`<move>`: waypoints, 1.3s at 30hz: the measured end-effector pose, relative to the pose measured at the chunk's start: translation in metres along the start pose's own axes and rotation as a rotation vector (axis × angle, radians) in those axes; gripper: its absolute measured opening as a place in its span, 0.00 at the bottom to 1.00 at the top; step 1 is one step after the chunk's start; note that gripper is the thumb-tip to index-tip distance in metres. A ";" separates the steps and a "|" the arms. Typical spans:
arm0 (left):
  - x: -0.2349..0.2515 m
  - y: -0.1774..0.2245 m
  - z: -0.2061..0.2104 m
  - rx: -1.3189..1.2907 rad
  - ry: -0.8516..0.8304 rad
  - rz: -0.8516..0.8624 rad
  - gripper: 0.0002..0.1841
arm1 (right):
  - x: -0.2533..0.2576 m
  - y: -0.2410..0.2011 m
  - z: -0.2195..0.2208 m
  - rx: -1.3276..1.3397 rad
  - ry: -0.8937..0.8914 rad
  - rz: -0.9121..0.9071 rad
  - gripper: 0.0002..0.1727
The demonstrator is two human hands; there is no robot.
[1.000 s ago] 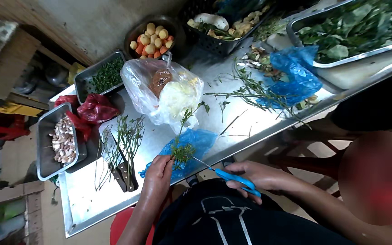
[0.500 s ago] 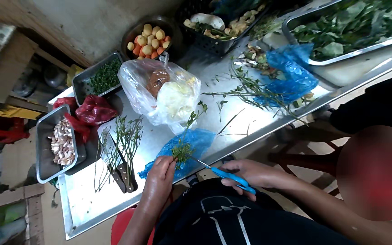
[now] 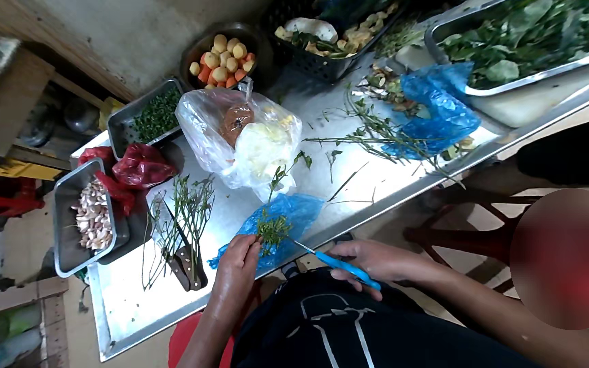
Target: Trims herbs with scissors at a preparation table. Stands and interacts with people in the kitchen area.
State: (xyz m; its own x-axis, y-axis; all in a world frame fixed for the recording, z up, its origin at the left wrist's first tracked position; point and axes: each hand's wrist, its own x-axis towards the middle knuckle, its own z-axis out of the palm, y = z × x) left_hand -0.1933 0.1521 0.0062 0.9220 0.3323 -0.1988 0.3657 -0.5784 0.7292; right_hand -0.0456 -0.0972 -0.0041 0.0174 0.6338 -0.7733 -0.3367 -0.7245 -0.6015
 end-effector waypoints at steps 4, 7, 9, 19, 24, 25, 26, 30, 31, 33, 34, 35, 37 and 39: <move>0.000 -0.006 0.000 -0.032 0.002 -0.010 0.13 | -0.002 0.004 -0.001 0.048 -0.001 -0.044 0.15; 0.000 -0.007 -0.002 -0.070 -0.013 -0.066 0.13 | -0.009 0.008 -0.003 0.119 0.011 -0.104 0.16; -0.002 -0.008 -0.003 -0.093 -0.002 -0.089 0.13 | -0.012 0.011 -0.004 0.155 0.040 -0.108 0.16; -0.003 0.002 -0.008 -0.268 -0.006 -0.258 0.13 | -0.025 0.021 -0.002 0.192 -0.015 -0.196 0.25; 0.000 0.009 -0.005 -0.249 -0.058 -0.269 0.13 | -0.032 0.008 0.008 0.122 -0.006 -0.202 0.23; 0.001 0.010 -0.004 -0.252 -0.061 -0.273 0.13 | -0.031 0.009 0.008 0.127 -0.003 -0.203 0.23; 0.001 0.011 -0.004 -0.256 -0.067 -0.279 0.13 | -0.030 0.010 0.007 0.133 0.002 -0.201 0.23; 0.003 0.013 -0.005 -0.307 -0.108 -0.315 0.13 | -0.028 0.014 0.006 0.130 0.008 -0.204 0.24; 0.004 0.013 -0.006 -0.324 -0.120 -0.319 0.13 | -0.028 0.014 0.006 0.123 0.007 -0.204 0.24; 0.005 0.012 -0.006 -0.357 -0.150 -0.332 0.13 | -0.029 0.012 0.006 0.108 0.004 -0.195 0.22; 0.005 0.012 -0.006 -0.370 -0.161 -0.335 0.13 | -0.028 0.011 0.006 0.099 0.003 -0.188 0.22; 0.005 0.011 -0.006 -0.381 -0.171 -0.338 0.13 | -0.028 0.010 0.006 0.094 0.003 -0.183 0.22; 0.006 0.010 -0.006 -0.405 -0.193 -0.340 0.13 | -0.026 0.010 0.005 0.093 0.001 -0.181 0.23; 0.008 0.009 -0.007 -0.409 -0.215 -0.354 0.13 | -0.025 0.007 0.003 0.084 -0.007 -0.176 0.23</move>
State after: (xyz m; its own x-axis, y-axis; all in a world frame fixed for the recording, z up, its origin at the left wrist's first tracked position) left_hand -0.1839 0.1550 0.0160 0.7732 0.2701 -0.5738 0.6169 -0.1110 0.7791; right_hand -0.0518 -0.1174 0.0113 0.0762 0.7511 -0.6558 -0.4068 -0.5770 -0.7082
